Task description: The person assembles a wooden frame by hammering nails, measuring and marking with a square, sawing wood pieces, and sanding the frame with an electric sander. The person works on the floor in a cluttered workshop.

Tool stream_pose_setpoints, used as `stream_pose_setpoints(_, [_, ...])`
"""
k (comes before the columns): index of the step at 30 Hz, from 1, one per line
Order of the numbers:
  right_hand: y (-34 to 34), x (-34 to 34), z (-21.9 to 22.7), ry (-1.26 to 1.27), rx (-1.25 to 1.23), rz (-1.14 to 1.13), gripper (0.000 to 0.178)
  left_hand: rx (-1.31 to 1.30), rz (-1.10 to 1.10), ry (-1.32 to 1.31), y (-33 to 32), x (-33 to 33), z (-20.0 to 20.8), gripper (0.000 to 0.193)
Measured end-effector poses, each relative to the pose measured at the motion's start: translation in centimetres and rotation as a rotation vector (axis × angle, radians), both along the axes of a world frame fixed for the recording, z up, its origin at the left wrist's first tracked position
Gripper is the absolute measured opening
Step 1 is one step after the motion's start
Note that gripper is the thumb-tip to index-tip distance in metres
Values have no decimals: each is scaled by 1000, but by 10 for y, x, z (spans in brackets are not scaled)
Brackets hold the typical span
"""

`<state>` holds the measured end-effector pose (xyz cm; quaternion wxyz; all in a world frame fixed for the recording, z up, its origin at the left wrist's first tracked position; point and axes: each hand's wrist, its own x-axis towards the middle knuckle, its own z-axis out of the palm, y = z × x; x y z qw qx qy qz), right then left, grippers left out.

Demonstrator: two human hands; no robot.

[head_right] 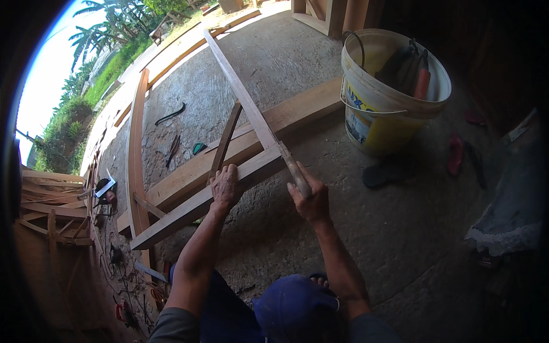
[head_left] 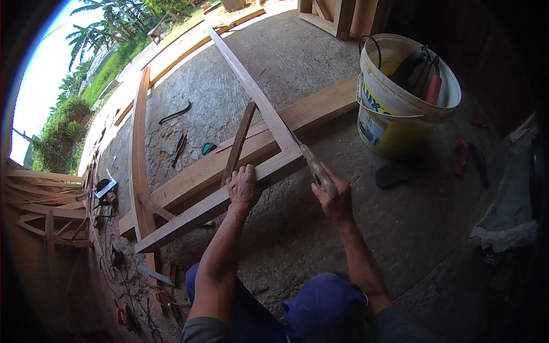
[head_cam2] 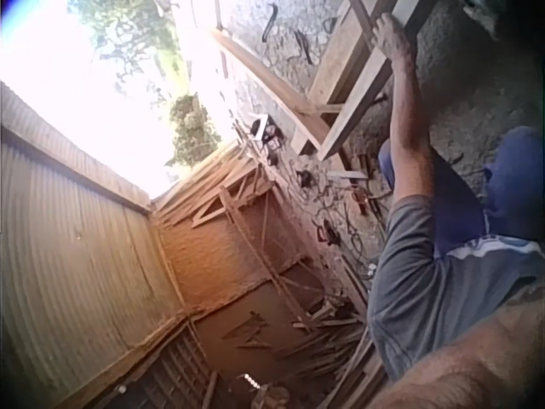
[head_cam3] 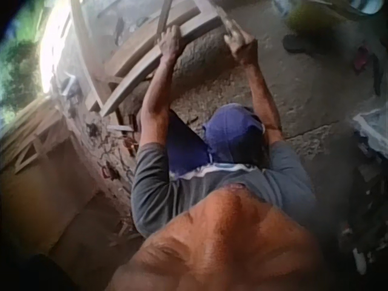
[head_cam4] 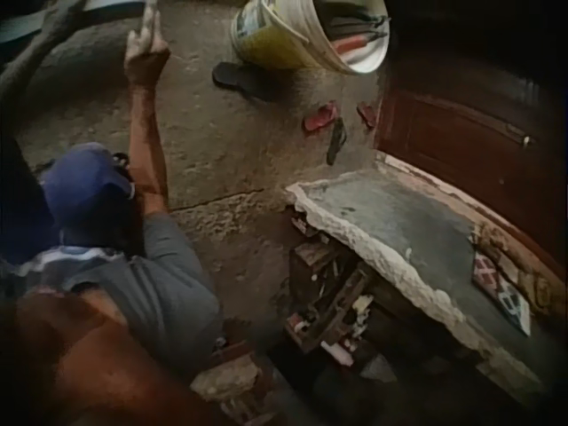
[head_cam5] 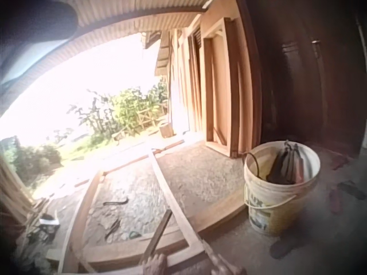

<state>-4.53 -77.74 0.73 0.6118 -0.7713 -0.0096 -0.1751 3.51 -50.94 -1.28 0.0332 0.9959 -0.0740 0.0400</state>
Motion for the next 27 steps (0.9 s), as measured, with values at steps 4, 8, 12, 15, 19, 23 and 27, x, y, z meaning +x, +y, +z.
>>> stream_pose_setpoints(4, [8,-56,24,-37,-124,-6,51,78,33,-38,23,4,-20,40])
stream_pose_setpoints(8, [-8,-63,27,-6,-172,-16,49,47,30,27,0,-1,-3,35])
stream_pose_setpoints(12, [-9,-56,26,-109,-168,-29,52,65,51,-7,13,4,-11,38])
stream_pose_setpoints(15, [-9,-66,24,-118,-145,-39,53,21,45,24,8,4,-3,39])
stream_pose_setpoints(19, [-10,-82,24,-184,-197,-84,54,17,36,23,5,0,1,39])
stream_pose_setpoints(23, [-13,-92,22,-111,-192,-52,54,7,26,4,10,-1,-6,45])
stream_pose_setpoints(27, [-14,-95,21,-107,-213,-37,54,3,30,-10,16,3,-14,48])
